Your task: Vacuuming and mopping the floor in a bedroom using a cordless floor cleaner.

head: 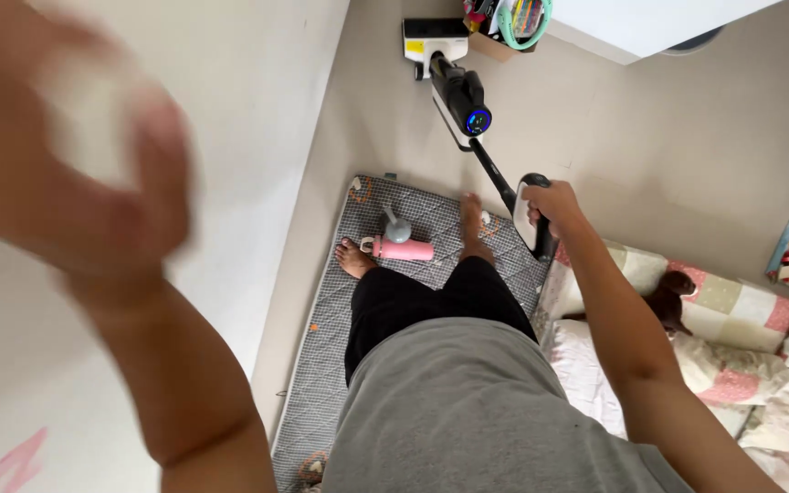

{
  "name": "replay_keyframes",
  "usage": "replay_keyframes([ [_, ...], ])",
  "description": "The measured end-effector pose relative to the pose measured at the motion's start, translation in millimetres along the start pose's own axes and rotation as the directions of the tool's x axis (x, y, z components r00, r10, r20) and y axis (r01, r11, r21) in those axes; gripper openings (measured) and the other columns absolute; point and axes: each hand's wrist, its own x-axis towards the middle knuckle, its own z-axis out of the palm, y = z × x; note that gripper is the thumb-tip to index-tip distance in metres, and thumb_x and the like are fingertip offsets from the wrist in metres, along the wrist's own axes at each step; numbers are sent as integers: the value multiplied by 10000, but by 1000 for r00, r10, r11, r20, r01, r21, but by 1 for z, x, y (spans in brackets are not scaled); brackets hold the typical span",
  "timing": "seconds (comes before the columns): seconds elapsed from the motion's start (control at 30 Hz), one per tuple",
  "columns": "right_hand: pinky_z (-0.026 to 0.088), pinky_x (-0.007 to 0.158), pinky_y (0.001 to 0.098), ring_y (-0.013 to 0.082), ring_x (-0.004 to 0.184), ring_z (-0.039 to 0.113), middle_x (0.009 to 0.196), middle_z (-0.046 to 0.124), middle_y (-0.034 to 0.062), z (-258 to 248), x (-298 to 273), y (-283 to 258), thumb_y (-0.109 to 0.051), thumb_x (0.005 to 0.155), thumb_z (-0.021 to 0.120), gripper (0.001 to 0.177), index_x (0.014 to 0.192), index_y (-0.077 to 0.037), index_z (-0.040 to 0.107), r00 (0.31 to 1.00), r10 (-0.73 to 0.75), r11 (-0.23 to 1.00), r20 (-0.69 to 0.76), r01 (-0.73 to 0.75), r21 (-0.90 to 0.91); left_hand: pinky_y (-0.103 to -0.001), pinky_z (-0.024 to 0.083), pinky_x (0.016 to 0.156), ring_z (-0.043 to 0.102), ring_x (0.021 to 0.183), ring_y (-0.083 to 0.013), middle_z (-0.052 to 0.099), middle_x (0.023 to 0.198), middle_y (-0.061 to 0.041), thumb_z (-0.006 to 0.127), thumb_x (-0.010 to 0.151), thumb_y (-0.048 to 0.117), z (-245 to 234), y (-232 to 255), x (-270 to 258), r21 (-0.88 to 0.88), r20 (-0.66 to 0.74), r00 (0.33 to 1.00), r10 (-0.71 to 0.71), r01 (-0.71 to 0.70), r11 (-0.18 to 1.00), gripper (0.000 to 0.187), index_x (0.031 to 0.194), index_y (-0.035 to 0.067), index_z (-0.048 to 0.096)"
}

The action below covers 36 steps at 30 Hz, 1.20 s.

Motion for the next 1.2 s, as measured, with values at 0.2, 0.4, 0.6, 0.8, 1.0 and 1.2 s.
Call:
replay_keyframes([
  [0.2,422,432,337,142,462,488,601,516,37,76,16,-10,-30,838,695,167,729,-1,572,1000,14,978,26,-19,208,-331,503,804,628,938,-183,666,1006,-49,655,991,152,102,-57,-233,-237,292,867,-404,475,847,92,1013,62,657],
  [0.4,435,450,350,151,477,499,598,509,37,132,24,-26,4,823,666,177,704,-17,537,999,35,945,31,-43,324,-467,538,988,671,1115,-260,699,1186,-97,488,1051,428,136,-126,-544,559,753,-139,-644,650,514,393,1204,115,670],
  [0.6,444,443,350,162,472,512,595,519,48,163,24,-32,5,822,655,173,692,-15,543,997,75,934,29,-81,348,-438,517,1091,674,1251,-265,700,1329,-94,524,1027,450,125,-134,-603,728,574,-243,-782,589,352,423,1306,163,661],
  [0.8,443,420,351,167,448,512,591,527,63,169,39,-14,-1,821,650,172,682,1,550,998,60,950,-2,-57,308,-419,496,1068,620,1277,-285,688,1333,-122,557,1006,398,130,-152,-592,447,482,-38,-875,870,209,446,1330,105,647],
  [1.0,431,389,352,169,430,519,578,541,79,158,34,17,-9,817,670,186,671,30,561,1000,3,955,-21,3,295,-413,505,1045,640,1249,-294,697,1315,-129,555,1010,380,130,-169,-560,471,496,25,-868,832,293,430,1313,92,656],
  [1.2,423,377,337,167,418,534,548,553,86,121,-6,61,-47,831,696,221,668,50,581,999,-35,988,-3,35,151,-407,507,1055,642,1263,-287,699,1329,-125,557,1010,379,133,-184,-541,515,515,-18,-857,805,293,420,1305,102,672],
])
